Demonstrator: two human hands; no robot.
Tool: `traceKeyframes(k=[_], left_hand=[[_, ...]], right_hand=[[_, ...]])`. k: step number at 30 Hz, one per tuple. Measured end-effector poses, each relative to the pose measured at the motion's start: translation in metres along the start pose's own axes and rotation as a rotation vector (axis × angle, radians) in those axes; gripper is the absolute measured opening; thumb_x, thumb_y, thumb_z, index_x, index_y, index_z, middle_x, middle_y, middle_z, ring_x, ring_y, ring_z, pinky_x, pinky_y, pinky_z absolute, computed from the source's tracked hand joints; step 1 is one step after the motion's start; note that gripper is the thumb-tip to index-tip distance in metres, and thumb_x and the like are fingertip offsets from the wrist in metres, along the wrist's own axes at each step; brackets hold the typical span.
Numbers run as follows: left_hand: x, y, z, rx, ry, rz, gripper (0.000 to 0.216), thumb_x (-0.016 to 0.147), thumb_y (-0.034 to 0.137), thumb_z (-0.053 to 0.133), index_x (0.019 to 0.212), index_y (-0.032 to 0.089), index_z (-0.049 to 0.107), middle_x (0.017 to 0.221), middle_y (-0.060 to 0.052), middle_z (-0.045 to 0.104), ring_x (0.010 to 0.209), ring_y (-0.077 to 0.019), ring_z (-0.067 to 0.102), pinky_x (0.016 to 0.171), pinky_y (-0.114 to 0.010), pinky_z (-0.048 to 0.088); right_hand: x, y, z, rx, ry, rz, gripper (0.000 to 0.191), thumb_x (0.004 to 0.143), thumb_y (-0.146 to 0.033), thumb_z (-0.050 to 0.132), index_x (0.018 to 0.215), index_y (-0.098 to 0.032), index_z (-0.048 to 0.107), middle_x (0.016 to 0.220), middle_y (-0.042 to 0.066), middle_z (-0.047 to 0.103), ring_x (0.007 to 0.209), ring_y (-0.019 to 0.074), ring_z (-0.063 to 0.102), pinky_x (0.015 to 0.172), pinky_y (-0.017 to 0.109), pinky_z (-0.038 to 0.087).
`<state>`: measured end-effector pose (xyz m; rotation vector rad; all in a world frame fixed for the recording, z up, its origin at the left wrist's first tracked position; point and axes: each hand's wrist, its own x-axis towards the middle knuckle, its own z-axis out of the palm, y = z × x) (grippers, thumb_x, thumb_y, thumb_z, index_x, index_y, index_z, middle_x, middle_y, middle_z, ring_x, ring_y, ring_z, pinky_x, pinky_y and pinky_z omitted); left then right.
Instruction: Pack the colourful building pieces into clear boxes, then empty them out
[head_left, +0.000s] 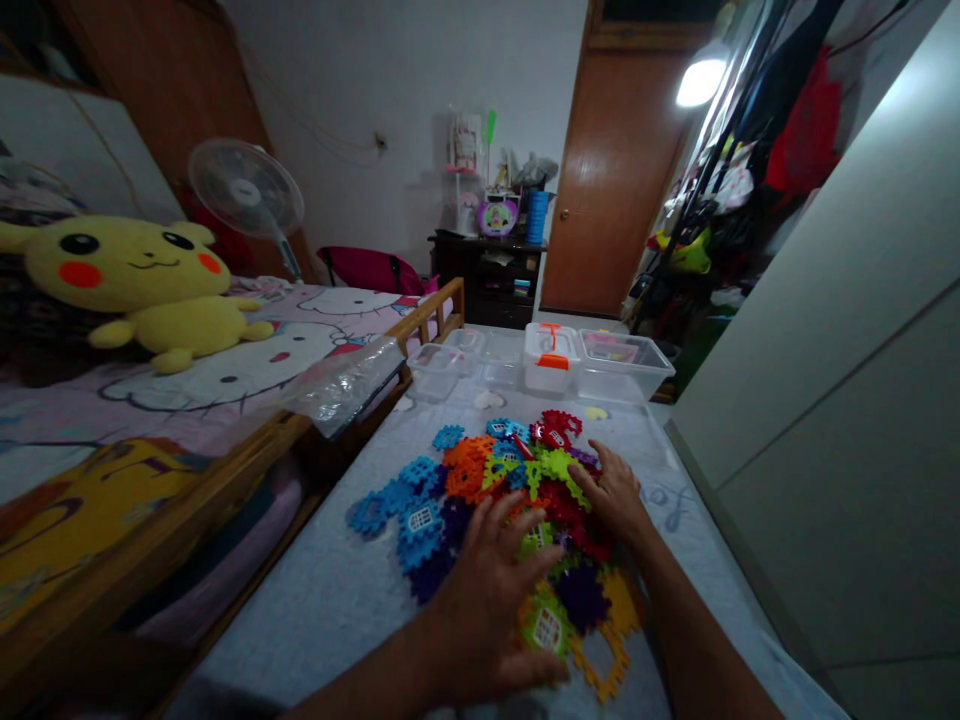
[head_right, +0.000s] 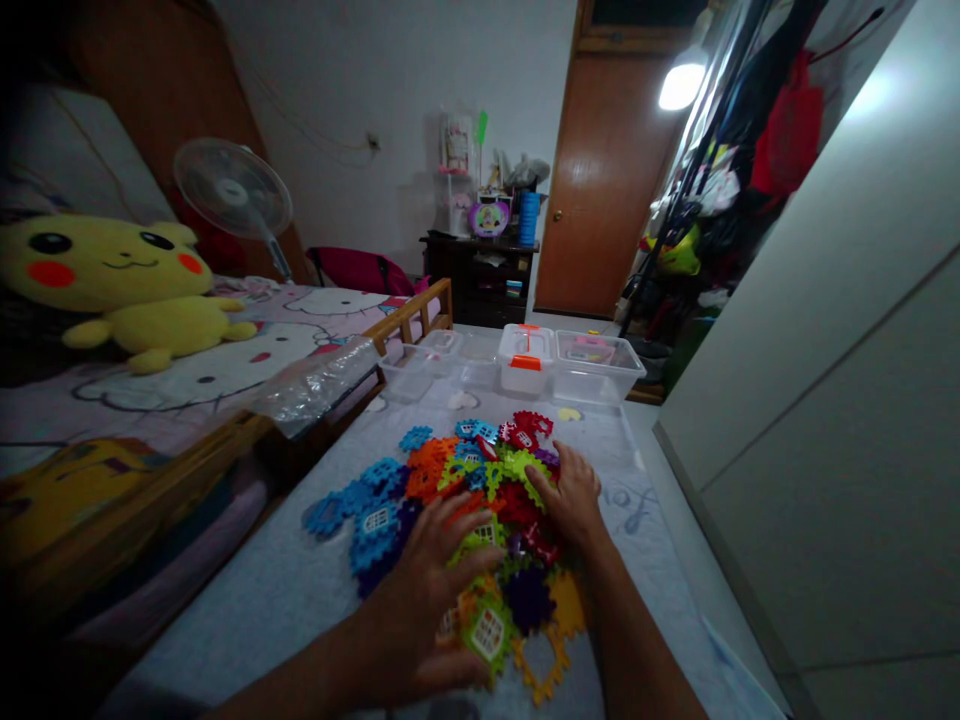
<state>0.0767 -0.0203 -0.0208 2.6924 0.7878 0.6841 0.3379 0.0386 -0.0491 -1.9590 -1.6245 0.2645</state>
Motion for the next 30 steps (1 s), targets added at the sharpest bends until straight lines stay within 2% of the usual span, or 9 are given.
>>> traceKeyframes(k=[3, 7, 11, 16, 24, 30], left_hand=[[-0.011, 0.014, 0.022, -0.009, -0.184, 0.113, 0.090, 0.067, 0.066, 0.070, 0.145, 0.035, 0.035, 0.155, -0.009, 0.031, 0.142, -0.0433, 0.022, 0.110, -0.070, 0.019], [-0.009, 0.016, 0.030, 0.043, -0.251, 0.039, 0.078, 0.075, 0.063, 0.065, 0.141, 0.030, 0.040, 0.154, -0.012, 0.033, 0.144, -0.0409, 0.020, 0.112, -0.067, 0.019], [0.003, 0.014, 0.022, 0.097, -0.207, 0.001, 0.064, 0.080, 0.051, 0.064, 0.136, 0.027, 0.046, 0.150, -0.012, 0.040, 0.141, -0.0376, 0.026, 0.113, -0.062, 0.023], [0.014, 0.012, 0.020, 0.156, -0.110, 0.001, 0.047, 0.086, 0.029, 0.057, 0.132, 0.024, 0.050, 0.145, -0.010, 0.046, 0.135, -0.0321, 0.037, 0.111, -0.054, 0.030], [0.034, 0.000, 0.029, 0.215, 0.013, -0.047, 0.037, 0.091, 0.017, 0.049, 0.128, 0.022, 0.053, 0.137, -0.009, 0.053, 0.126, -0.0279, 0.047, 0.105, -0.045, 0.043], [0.046, -0.007, 0.029, 0.173, 0.096, -0.106, 0.034, 0.091, 0.013, 0.048, 0.124, 0.021, 0.054, 0.134, -0.010, 0.054, 0.121, -0.0257, 0.052, 0.104, -0.045, 0.046]], right_hand=[[-0.003, 0.000, 0.002, 0.024, -0.119, -0.020, 0.072, 0.083, -0.058, 0.051, 0.140, -0.016, 0.043, 0.140, 0.017, 0.052, 0.129, 0.0342, 0.047, 0.108, 0.053, 0.032], [-0.007, -0.005, 0.004, 0.073, -0.166, -0.157, 0.084, 0.073, -0.059, 0.065, 0.143, -0.019, 0.041, 0.142, 0.015, 0.050, 0.130, 0.0342, 0.046, 0.108, 0.053, 0.033], [-0.009, -0.009, 0.003, 0.159, -0.180, -0.274, 0.086, 0.067, -0.048, 0.074, 0.142, -0.019, 0.042, 0.139, 0.014, 0.052, 0.127, 0.0321, 0.049, 0.107, 0.050, 0.037], [-0.009, -0.012, -0.003, 0.278, -0.196, -0.258, 0.080, 0.067, -0.036, 0.073, 0.140, -0.021, 0.043, 0.136, 0.012, 0.055, 0.123, 0.0291, 0.053, 0.104, 0.047, 0.041], [-0.009, -0.017, -0.004, 0.357, -0.147, -0.270, 0.057, 0.069, -0.032, 0.070, 0.123, -0.020, 0.058, 0.119, 0.009, 0.063, 0.112, 0.0261, 0.059, 0.102, 0.044, 0.043], [-0.005, -0.026, -0.007, 0.410, -0.093, -0.258, 0.034, 0.071, -0.034, 0.067, 0.103, -0.022, 0.064, 0.105, 0.005, 0.066, 0.099, 0.0244, 0.062, 0.091, 0.040, 0.048]])
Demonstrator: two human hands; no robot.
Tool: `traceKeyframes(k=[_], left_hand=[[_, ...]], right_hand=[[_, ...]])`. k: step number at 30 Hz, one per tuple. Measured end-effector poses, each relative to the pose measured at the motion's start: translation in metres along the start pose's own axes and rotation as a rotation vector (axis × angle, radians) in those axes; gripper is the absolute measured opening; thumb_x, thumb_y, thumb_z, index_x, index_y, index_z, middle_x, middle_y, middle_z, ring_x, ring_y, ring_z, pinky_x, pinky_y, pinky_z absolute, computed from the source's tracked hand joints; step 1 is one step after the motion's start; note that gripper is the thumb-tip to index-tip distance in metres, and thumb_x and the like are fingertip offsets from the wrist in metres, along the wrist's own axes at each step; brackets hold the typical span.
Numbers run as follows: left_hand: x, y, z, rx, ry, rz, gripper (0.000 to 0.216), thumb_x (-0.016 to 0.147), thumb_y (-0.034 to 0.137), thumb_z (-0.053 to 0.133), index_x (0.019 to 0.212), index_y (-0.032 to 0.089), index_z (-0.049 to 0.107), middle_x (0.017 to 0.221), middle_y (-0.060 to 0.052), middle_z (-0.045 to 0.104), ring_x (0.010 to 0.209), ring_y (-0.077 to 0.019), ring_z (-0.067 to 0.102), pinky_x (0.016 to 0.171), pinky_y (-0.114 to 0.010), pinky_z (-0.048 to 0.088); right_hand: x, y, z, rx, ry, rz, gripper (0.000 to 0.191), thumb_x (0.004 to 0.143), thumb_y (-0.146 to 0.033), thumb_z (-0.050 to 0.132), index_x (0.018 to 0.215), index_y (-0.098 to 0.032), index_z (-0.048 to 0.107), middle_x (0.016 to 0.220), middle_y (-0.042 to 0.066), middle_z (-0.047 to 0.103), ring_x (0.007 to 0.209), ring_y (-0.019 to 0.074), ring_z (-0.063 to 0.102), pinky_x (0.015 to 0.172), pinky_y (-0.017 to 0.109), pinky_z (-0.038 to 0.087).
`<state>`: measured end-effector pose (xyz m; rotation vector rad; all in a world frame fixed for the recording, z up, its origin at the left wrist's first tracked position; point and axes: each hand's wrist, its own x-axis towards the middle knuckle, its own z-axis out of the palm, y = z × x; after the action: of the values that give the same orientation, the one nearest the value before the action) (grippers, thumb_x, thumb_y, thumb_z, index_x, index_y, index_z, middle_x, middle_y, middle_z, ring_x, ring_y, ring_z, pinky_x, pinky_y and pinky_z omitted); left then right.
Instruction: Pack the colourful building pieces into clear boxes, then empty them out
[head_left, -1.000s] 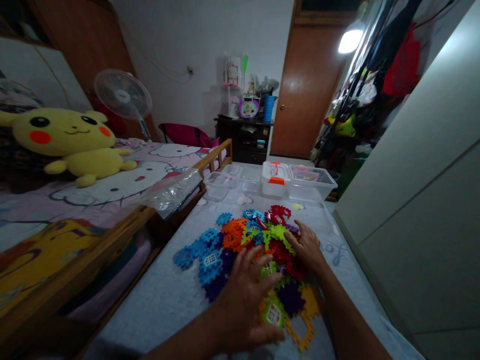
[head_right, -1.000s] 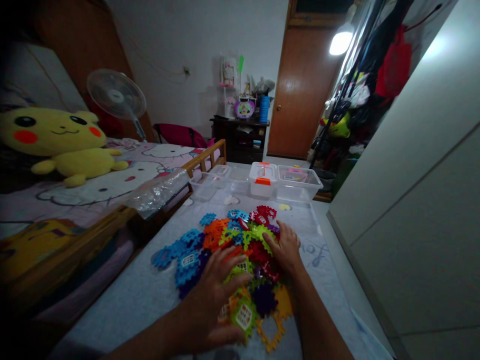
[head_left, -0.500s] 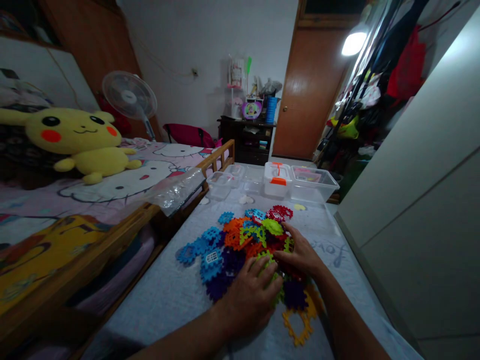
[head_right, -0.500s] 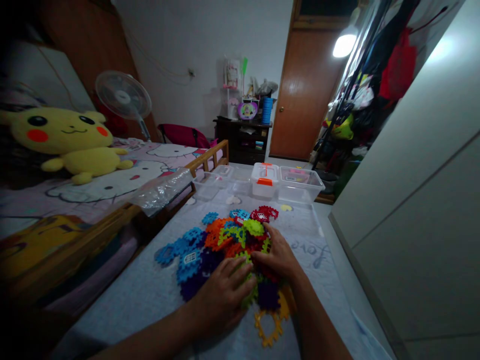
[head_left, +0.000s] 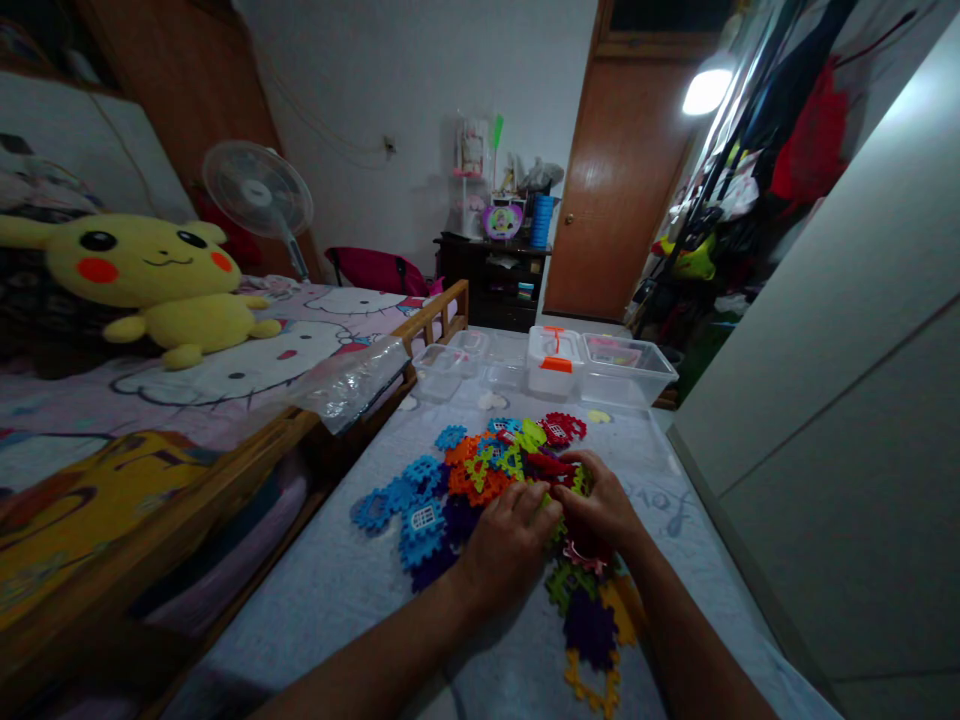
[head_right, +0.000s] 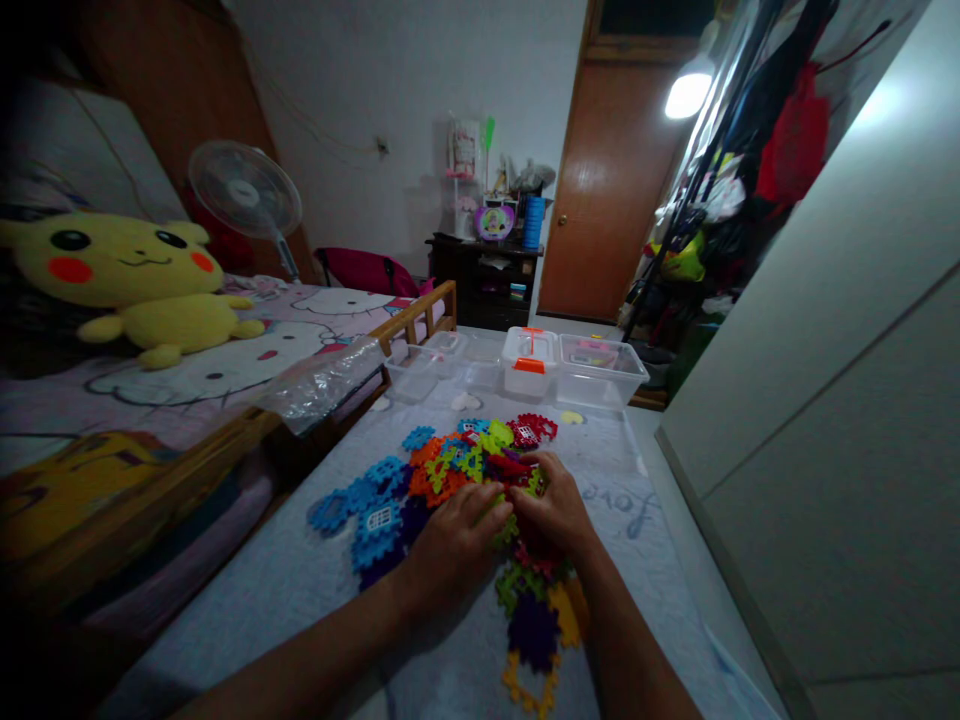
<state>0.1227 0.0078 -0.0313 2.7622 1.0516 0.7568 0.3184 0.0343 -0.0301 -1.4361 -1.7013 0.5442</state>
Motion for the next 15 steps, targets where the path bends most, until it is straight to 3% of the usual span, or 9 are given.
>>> traceKeyframes(k=[5, 10, 15], left_hand=[[0.000, -0.014, -0.011, -0.078, 0.060, -0.096, 0.047, 0.083, 0.007, 0.050, 0.128, 0.022, 0.050, 0.142, -0.011, 0.045, 0.130, -0.0270, 0.046, 0.106, -0.045, 0.045], [-0.008, -0.038, -0.028, -0.127, 0.173, -0.279, 0.049, 0.079, 0.007, 0.053, 0.126, 0.023, 0.052, 0.139, -0.010, 0.045, 0.131, -0.0280, 0.043, 0.110, -0.050, 0.039], [-0.040, -0.058, -0.042, -0.114, 0.158, -0.384, 0.060, 0.077, 0.032, 0.069, 0.133, 0.023, 0.048, 0.146, -0.013, 0.037, 0.137, -0.0336, 0.033, 0.112, -0.055, 0.032]], right_hand=[[0.018, -0.020, 0.005, 0.039, -0.079, -0.037, 0.030, 0.075, -0.035, 0.065, 0.102, -0.021, 0.062, 0.099, 0.004, 0.066, 0.094, 0.0229, 0.061, 0.087, 0.038, 0.048], [0.039, -0.042, 0.019, 0.031, -0.280, -0.130, 0.048, 0.077, -0.047, 0.069, 0.117, -0.022, 0.060, 0.113, 0.006, 0.062, 0.106, 0.0236, 0.058, 0.094, 0.039, 0.046], [0.061, -0.049, 0.027, -0.179, -0.369, -0.136, 0.065, 0.074, -0.061, 0.069, 0.126, -0.023, 0.059, 0.122, 0.010, 0.057, 0.116, 0.0269, 0.052, 0.101, 0.044, 0.041]])
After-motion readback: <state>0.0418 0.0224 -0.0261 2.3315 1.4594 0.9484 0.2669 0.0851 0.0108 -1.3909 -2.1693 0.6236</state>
